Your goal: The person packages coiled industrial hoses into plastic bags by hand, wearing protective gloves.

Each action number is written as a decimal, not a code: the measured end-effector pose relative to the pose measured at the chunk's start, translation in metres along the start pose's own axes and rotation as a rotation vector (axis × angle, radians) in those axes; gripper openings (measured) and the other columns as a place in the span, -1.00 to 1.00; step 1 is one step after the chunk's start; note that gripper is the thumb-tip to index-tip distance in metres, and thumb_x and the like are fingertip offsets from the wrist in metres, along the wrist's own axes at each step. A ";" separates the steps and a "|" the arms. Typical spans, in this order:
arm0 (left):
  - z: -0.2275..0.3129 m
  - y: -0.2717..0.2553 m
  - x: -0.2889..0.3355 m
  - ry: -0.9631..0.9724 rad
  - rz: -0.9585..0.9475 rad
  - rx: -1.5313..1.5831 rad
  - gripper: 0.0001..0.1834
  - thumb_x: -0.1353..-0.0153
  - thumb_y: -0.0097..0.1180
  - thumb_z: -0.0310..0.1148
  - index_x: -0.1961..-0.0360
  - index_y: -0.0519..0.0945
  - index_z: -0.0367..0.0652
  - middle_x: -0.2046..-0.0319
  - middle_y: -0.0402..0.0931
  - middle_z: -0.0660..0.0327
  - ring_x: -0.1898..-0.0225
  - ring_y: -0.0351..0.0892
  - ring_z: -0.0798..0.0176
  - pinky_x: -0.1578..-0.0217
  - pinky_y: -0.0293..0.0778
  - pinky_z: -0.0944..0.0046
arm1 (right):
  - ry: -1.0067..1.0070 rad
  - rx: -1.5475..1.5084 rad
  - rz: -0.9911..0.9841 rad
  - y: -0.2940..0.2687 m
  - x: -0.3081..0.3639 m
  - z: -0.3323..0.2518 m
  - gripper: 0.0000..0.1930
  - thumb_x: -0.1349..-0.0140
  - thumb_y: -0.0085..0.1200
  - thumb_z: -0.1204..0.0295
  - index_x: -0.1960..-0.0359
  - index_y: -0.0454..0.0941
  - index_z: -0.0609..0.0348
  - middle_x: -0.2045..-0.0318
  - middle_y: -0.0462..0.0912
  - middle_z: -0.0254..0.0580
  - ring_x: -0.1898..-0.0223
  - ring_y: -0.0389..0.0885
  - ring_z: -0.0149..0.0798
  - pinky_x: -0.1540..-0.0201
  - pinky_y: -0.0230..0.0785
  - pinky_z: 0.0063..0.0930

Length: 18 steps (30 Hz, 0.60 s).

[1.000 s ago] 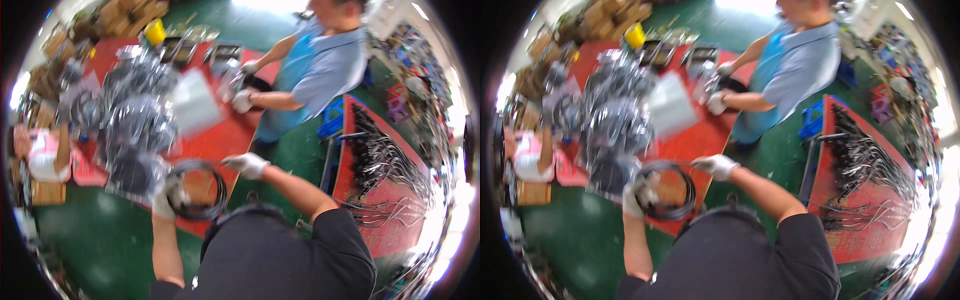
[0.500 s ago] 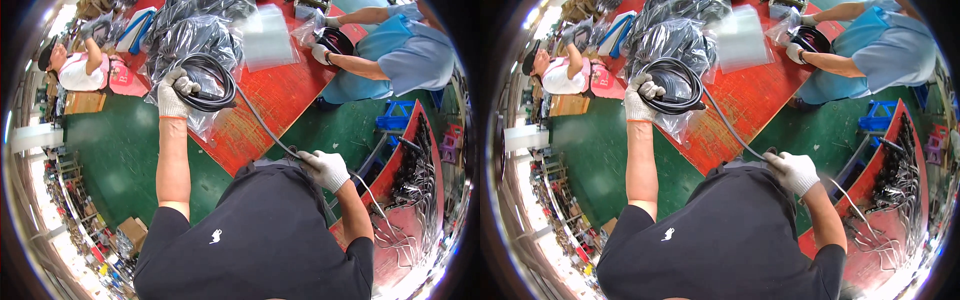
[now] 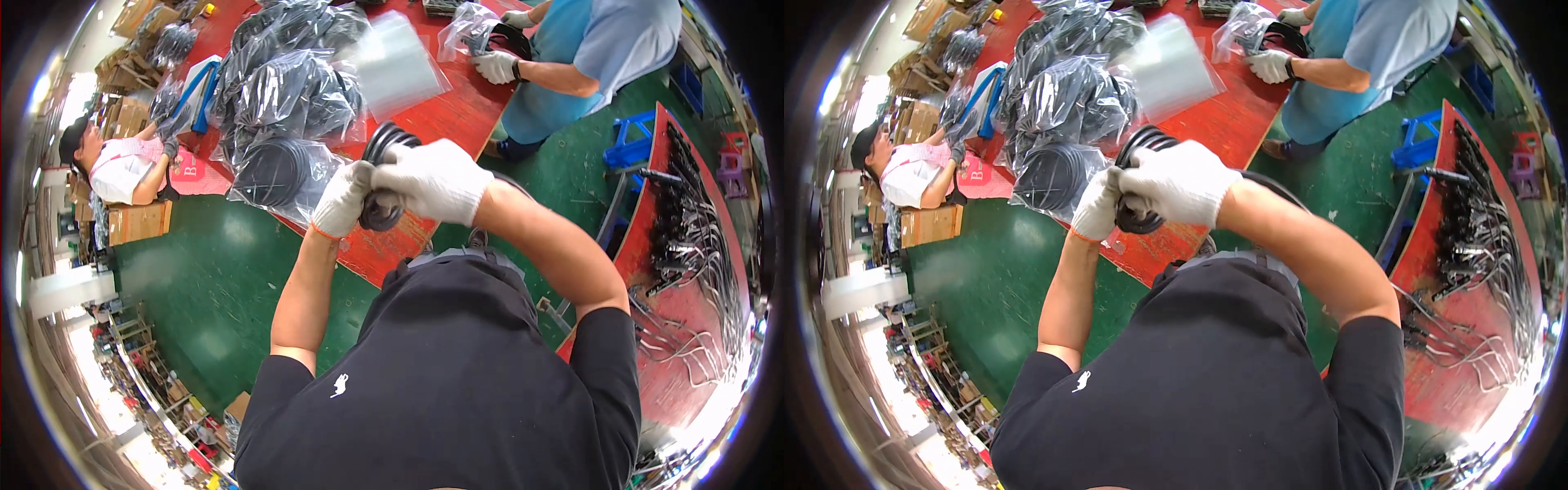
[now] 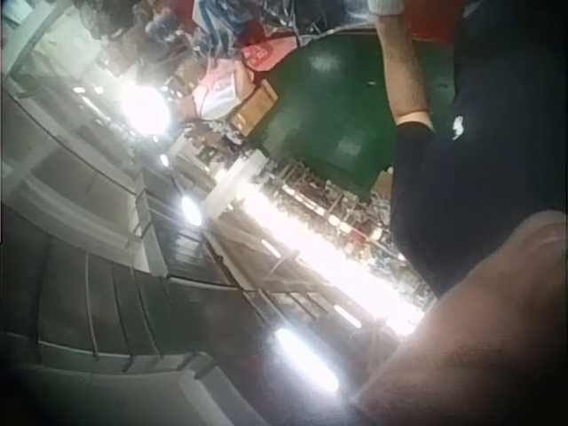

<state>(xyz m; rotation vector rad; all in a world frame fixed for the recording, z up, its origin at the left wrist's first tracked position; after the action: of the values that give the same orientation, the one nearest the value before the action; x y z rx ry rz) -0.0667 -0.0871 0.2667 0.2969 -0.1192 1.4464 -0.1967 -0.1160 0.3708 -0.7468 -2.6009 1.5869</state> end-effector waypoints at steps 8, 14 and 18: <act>0.000 0.047 0.016 -0.207 -0.198 0.180 -0.49 -0.14 0.53 -0.02 0.22 0.60 -0.25 0.66 0.47 0.28 0.65 0.49 0.30 0.48 0.44 0.24 | 0.104 -0.479 -0.320 0.000 -0.025 0.048 -0.59 -0.12 0.52 0.17 0.21 0.65 0.20 0.34 0.74 -0.12 0.28 0.70 -0.13 0.18 0.52 -0.22; 0.032 0.024 0.034 -0.114 -0.097 0.699 -0.81 -0.25 0.26 -0.30 0.32 0.53 -0.16 0.76 0.15 0.47 0.79 0.13 0.42 0.54 0.17 0.25 | 0.105 -0.601 -0.066 0.002 -0.024 0.121 -0.61 -0.39 0.32 0.27 -0.19 0.72 0.14 0.08 0.83 -0.06 0.15 0.75 -0.27 -0.02 0.59 -0.32; 0.043 -0.061 0.038 0.024 0.183 0.987 -0.72 -0.37 0.27 -0.19 0.39 0.49 -0.07 0.71 0.11 0.59 0.69 0.11 0.53 0.44 0.21 0.34 | 0.346 -0.405 0.096 0.055 0.086 0.186 -0.60 -0.50 0.16 0.32 -0.30 0.60 0.14 -0.05 0.75 0.13 -0.06 0.76 0.00 -0.17 0.54 -0.24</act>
<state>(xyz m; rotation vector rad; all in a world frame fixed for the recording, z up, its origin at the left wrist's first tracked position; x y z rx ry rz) 0.0021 -0.0686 0.3103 1.0888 0.6238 1.6009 -0.2967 -0.2166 0.2131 -1.0686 -2.6690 0.8446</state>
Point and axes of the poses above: each hand's wrist, its own x-axis away from the middle knuckle, its own y-axis out of the palm, z = x × y, the point moved 9 cm from there along -x, towards the middle knuckle
